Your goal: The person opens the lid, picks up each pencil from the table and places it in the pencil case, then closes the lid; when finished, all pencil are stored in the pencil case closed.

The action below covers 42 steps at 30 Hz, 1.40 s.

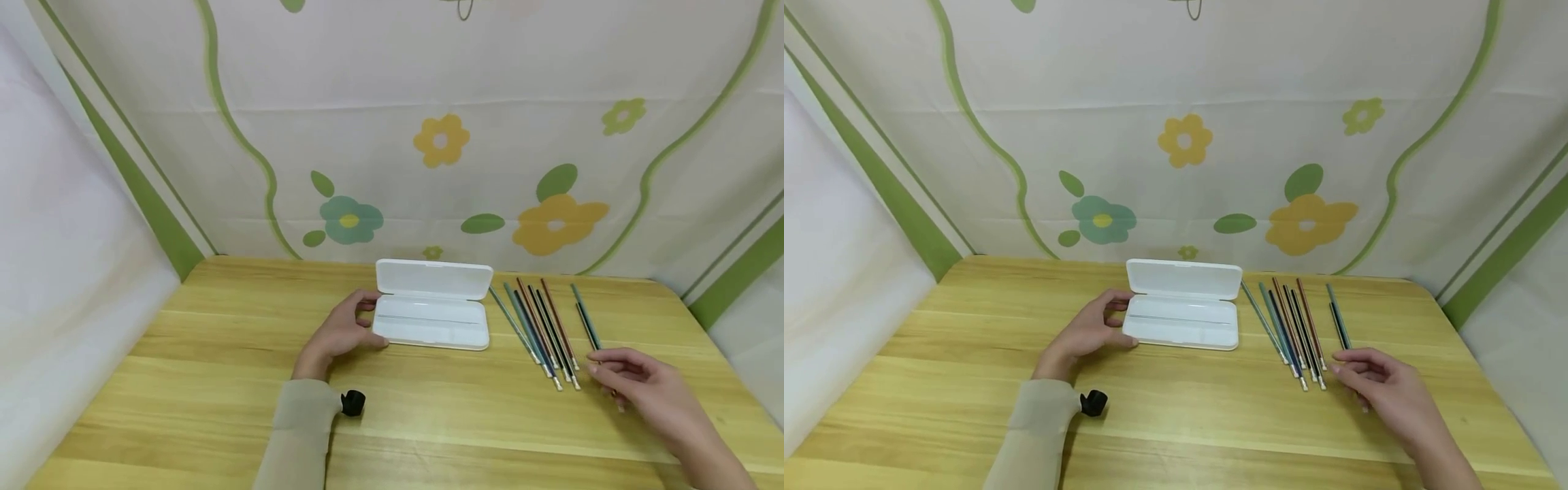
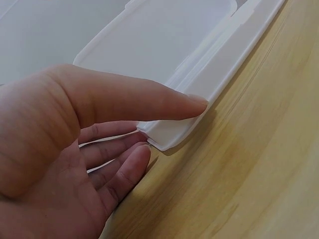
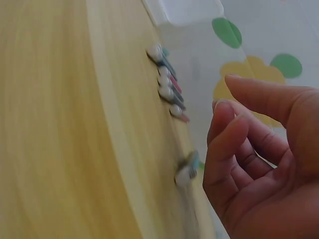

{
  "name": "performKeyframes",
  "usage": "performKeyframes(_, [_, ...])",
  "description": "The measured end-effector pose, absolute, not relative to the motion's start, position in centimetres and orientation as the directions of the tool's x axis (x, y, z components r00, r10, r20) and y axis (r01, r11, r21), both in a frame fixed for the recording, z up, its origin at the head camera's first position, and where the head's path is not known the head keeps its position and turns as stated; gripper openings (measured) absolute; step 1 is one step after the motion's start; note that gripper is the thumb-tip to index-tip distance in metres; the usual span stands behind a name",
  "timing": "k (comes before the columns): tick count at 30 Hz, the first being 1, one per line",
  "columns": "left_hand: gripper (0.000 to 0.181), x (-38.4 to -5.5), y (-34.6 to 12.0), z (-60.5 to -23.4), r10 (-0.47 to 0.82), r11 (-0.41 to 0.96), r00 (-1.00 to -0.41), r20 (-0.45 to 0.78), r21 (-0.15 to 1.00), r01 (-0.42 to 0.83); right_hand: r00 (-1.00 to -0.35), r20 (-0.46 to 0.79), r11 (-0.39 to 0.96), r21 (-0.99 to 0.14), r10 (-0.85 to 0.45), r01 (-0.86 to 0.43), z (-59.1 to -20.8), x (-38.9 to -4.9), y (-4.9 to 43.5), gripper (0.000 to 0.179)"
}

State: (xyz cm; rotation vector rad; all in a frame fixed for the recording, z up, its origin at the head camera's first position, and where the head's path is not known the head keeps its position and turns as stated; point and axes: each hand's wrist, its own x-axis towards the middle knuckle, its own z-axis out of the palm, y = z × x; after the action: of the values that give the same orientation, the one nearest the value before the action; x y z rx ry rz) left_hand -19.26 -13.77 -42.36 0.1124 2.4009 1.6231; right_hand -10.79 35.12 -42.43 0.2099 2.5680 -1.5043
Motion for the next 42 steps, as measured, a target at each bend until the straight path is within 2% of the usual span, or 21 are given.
performKeyframes(8, [0.083, -19.4, -13.8, -42.0, 0.204, 0.363, -0.968, -0.149, 0.929, -0.067, -0.96, -0.26, 0.527, -0.805, 0.1, 0.273, -42.9, -10.4, 38.7, 0.031])
performKeyframes(14, [0.082, -19.4, -13.8, -41.9, 0.2, 0.369, -0.968, -0.153, 0.927, -0.071, -0.945, -0.311, 0.499, -0.806, 0.098, 0.317, -43.1, -10.4, 39.7, 0.017])
performKeyframes(17, [0.081, -19.5, -13.9, -41.9, 0.2, 0.368, -0.968, -0.153, 0.927, -0.071, -0.939, -0.333, 0.505, -0.797, 0.088, 0.331, -43.1, -10.3, 39.8, 0.018])
performKeyframes(27, [0.083, -19.5, -14.0, -42.1, 0.198, 0.383, -0.968, -0.154, 0.921, -0.068, -0.919, -0.385, 0.584, -0.729, 0.081, 0.357, -42.3, -11.0, 38.7, 0.06])
performKeyframes(35, [0.082, -19.5, -13.9, -42.3, 0.217, 0.364, -0.969, -0.119, 0.931, -0.033, -0.901, -0.415, 0.661, -0.643, 0.126, 0.388, -41.6, -11.8, 38.3, 0.072])
performKeyframes(42, [0.081, -19.4, -13.8, -42.5, 0.218, 0.363, -0.967, -0.134, 0.931, -0.047, -0.907, -0.392, 0.719, -0.585, 0.155, 0.376, -41.5, -12.2, 38.4, 0.072])
